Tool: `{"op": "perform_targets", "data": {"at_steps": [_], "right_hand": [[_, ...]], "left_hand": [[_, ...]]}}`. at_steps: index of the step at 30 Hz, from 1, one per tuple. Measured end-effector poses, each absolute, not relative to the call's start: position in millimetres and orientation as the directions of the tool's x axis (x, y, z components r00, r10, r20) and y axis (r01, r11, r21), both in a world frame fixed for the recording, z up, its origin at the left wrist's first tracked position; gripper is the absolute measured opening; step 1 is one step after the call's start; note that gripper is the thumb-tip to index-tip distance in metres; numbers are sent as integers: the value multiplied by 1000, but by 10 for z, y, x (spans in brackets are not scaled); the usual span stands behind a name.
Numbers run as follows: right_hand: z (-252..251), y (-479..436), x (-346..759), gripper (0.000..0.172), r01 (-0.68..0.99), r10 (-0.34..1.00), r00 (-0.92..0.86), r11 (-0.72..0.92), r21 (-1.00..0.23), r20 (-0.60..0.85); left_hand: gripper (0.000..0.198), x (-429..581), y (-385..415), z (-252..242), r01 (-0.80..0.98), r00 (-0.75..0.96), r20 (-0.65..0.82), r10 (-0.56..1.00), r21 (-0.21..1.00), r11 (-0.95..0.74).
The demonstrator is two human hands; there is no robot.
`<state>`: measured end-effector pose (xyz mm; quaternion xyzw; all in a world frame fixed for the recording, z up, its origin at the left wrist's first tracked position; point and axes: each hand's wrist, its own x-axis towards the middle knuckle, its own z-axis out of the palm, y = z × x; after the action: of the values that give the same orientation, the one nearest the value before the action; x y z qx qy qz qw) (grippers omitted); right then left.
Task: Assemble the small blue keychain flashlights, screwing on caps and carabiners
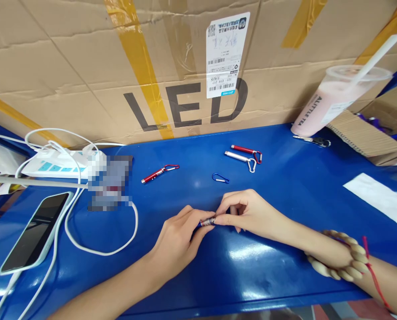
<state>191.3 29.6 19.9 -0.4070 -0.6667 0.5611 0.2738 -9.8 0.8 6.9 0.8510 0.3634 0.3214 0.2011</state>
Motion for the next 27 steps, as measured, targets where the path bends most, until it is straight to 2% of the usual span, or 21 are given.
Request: {"op": "perform_targets", "data": {"at_steps": [5,9,15,21,24,27], "right_hand": [[192,296,1916,20,313,866,-499,195,-929,14],[180,301,1919,16,326,860,-506,259,-909,63],[148,325,1926,18,312,871,-480,283,-907,107],[106,336,1933,14,295,865,-500,223,-929,49],[97,325,1941,11,357,841,-539,274,-893,43],[98,297,1950,16,413,784,-614,419,-809,93]], "left_hand": [[12,-105,22,79,545,557,292,777,577,-608],[13,-105,30,59,547,567,242,787,604,-580],[15,-89,42,62,511,553,213,805,676,-530],[18,-98,44,84,506,592,108,799,723,-472],[15,-93,38,69,494,607,131,784,711,-501],[15,-86,36,37,476,613,191,767,686,-551]]}}
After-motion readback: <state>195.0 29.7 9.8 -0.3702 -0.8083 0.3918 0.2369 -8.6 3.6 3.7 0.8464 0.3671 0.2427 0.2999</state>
